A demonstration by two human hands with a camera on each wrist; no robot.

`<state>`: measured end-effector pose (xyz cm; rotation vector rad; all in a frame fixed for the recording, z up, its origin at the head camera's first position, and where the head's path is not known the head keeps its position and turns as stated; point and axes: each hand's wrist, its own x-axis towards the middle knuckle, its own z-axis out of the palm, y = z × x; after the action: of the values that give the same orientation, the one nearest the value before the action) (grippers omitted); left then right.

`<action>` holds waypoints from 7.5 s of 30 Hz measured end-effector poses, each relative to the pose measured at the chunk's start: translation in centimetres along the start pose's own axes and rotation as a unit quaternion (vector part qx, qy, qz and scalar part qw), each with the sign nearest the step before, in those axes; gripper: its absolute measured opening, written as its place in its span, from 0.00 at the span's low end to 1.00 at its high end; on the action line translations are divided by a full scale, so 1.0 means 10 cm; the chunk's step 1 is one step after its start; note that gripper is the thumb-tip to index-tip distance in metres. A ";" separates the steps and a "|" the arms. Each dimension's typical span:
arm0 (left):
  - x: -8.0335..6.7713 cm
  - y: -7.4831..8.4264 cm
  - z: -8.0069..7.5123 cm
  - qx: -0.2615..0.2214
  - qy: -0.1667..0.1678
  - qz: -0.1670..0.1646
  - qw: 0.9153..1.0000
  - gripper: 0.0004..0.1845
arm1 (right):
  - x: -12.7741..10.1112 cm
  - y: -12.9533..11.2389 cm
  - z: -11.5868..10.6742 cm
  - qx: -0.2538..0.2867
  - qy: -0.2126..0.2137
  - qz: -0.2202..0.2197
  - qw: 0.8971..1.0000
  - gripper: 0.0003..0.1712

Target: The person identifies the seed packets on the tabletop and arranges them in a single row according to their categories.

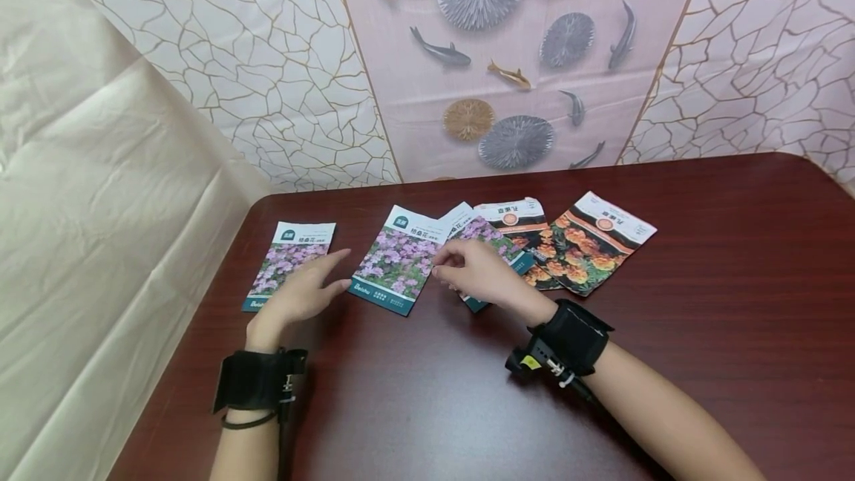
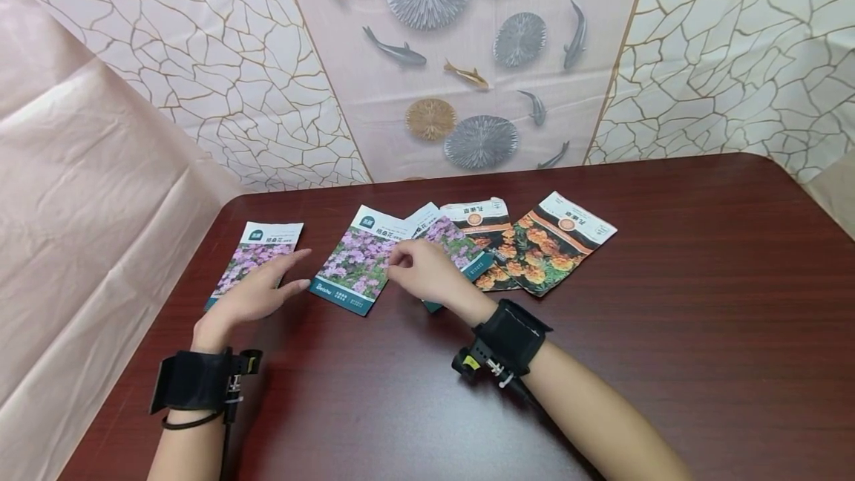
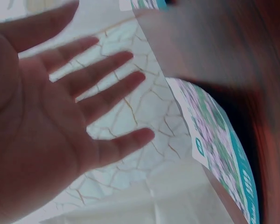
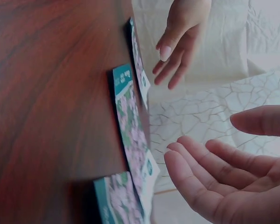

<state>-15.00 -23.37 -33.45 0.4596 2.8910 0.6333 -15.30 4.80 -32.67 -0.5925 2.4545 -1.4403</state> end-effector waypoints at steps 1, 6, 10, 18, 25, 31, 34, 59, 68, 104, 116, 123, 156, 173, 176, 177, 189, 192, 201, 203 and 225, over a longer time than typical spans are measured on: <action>0.01 0.02 0.02 0.001 -0.009 0.011 1.000 0.27 | 0.01 0.01 0.01 0.019 -0.005 0.017 1.000 0.10; 0.03 0.11 0.07 0.011 -0.039 0.034 0.999 0.27 | 0.08 0.10 0.06 0.102 -0.029 0.082 0.991 0.12; 0.04 0.13 0.09 0.000 -0.061 0.028 0.998 0.26 | 0.11 0.16 0.09 0.144 -0.048 0.112 0.982 0.12; 0.06 0.14 0.12 -0.001 -0.086 0.018 0.996 0.26 | 0.14 0.19 0.13 0.205 -0.061 0.127 0.969 0.14; 0.06 0.13 0.14 -0.005 -0.108 0.015 0.994 0.26 | 0.17 0.26 0.15 0.274 -0.075 0.155 0.946 0.16; 0.07 0.13 0.15 0.005 -0.117 0.008 0.993 0.25 | 0.19 0.27 0.17 0.337 -0.070 0.185 0.921 0.19; 0.07 0.13 0.15 0.009 -0.121 0.011 0.993 0.25 | 0.21 0.28 0.18 0.357 -0.065 0.196 0.911 0.19; 0.05 0.14 0.14 0.009 -0.142 -0.001 0.990 0.26 | 0.43 0.34 0.37 0.371 -0.055 0.200 0.905 0.03; 0.05 0.15 0.14 0.012 -0.145 -0.004 0.989 0.26 | 0.50 0.32 0.45 0.354 -0.023 0.209 0.911 0.07; 0.04 0.13 0.02 -0.044 0.024 -0.092 0.994 0.21 | 0.36 0.22 0.40 0.306 -0.024 0.093 0.947 0.08; 0.03 0.06 -0.05 -0.217 0.032 -0.119 0.968 0.13 | 0.36 0.16 0.39 0.297 -0.015 0.107 0.949 0.06; 0.01 -0.02 -0.09 -0.267 0.031 -0.121 0.956 0.12 | 0.33 0.16 0.40 0.291 -0.022 0.098 0.951 0.09; 0.06 -0.19 0.03 -0.154 0.016 -0.206 0.966 0.21 | 0.13 0.08 0.46 -0.052 -0.155 -0.077 0.983 0.21; 0.00 -0.07 -0.04 -0.039 0.040 -0.171 0.984 0.21 | 0.14 0.11 0.49 -0.088 -0.176 -0.065 0.978 0.23; 0.00 -0.04 0.00 -0.032 0.002 -0.101 0.994 0.22 | 0.13 0.09 0.50 -0.098 -0.180 -0.058 0.977 0.23; 0.00 -0.04 0.01 -0.037 -0.021 -0.082 0.996 0.23 | 0.14 0.09 0.50 -0.102 -0.182 -0.056 0.976 0.23; 0.00 0.01 0.08 -0.027 -0.168 -0.053 0.984 0.27 | 0.13 0.06 0.50 -0.123 -0.210 -0.058 0.968 0.26; -0.01 0.02 0.07 -0.028 -0.171 -0.048 0.984 0.27 | 0.12 0.06 0.51 -0.125 -0.215 -0.061 0.967 0.26; -0.01 0.01 0.08 -0.029 -0.167 -0.041 0.985 0.27 | 0.10 0.07 0.48 -0.117 -0.211 -0.070 0.968 0.25; -0.01 0.01 0.08 -0.033 -0.166 -0.042 0.985 0.26 | 0.09 0.07 0.45 -0.111 -0.210 -0.073 0.969 0.25; 0.01 0.32 0.09 -0.051 -0.088 0.072 0.992 0.27 | -0.13 0.04 -0.45 0.024 -0.098 -0.091 0.991 0.18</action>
<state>-14.10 -20.20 -32.85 0.6793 2.6624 0.7179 -16.01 9.07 -30.87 -0.9209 2.2571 -1.4245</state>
